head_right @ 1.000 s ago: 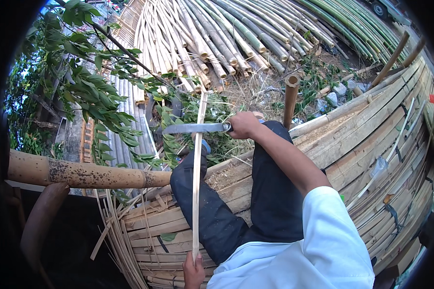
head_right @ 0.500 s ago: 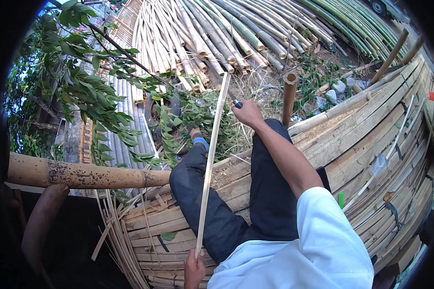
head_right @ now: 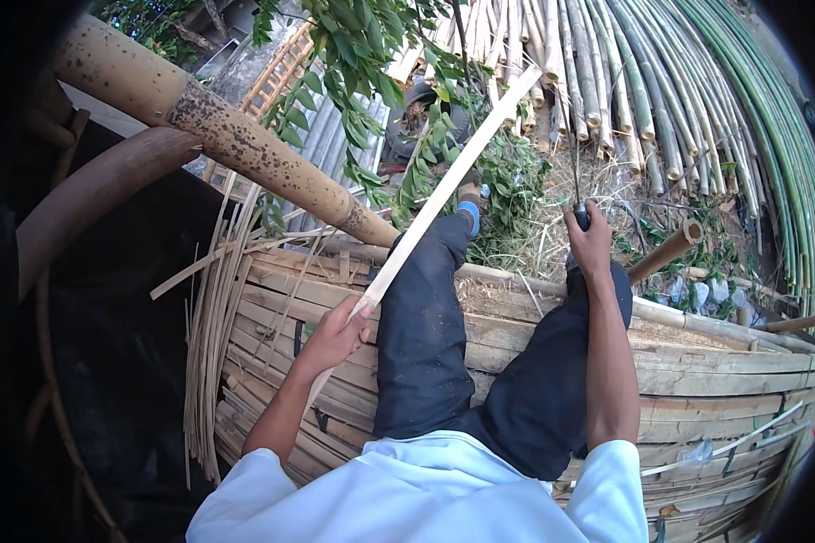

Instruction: The person whittles and shaves down bamboo strips using a large knife while seated on a bamboo structure outdoors.

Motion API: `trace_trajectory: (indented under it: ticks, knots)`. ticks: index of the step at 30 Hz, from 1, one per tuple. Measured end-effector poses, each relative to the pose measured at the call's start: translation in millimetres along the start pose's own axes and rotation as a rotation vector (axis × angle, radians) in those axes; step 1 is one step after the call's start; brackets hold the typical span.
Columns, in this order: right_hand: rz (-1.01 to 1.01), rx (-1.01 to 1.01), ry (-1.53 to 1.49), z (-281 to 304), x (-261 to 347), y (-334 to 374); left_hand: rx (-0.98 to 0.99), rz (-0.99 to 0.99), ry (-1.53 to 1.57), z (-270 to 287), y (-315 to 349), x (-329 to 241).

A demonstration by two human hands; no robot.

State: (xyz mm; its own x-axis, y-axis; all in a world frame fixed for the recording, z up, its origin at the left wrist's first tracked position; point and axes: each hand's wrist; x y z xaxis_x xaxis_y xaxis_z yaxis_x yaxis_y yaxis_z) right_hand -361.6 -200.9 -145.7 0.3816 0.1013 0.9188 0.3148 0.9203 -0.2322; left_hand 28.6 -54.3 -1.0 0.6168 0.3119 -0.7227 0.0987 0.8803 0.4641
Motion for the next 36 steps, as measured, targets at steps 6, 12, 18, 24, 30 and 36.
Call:
trace_trajectory:
  ticks: [6,12,18,24,30,36]
  knots:
    - [-0.216,0.310,-0.523,-2.3,26.8,21.6,0.054,-0.184,0.055,-6.5,-27.4,-7.2]
    - [-0.357,0.518,-0.634,-17.0,49.5,51.9,0.128,-0.170,-0.053,-23.0,-54.3,-34.8]
    - [-0.441,0.235,-0.716,-18.4,52.3,47.2,0.177,-0.129,-0.079,-40.9,-71.3,-47.1]
    - [-0.355,0.434,-0.539,-26.5,39.5,54.4,0.058,-0.168,-0.201,-57.1,-79.9,-40.4]
    - [-0.492,0.286,-0.651,-17.4,50.0,36.5,0.029,-0.201,-0.147,-64.7,-79.5,-45.2]
    - [-0.487,0.326,-0.577,-10.9,45.7,37.6,-0.010,-0.188,-0.220,-63.8,-77.4,-45.7]
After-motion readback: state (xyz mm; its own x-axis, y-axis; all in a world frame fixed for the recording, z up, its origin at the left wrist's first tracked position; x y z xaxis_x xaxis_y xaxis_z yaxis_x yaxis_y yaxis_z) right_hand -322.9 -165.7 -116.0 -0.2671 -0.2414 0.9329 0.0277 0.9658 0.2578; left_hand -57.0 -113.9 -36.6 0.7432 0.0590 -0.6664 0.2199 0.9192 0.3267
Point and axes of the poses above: each hand's wrist, its own y-axis away from the middle knuckle, its own z-axis out of the back of the hand, x = y × z, and after that the axes turned 7 degrees about -y, right-handed
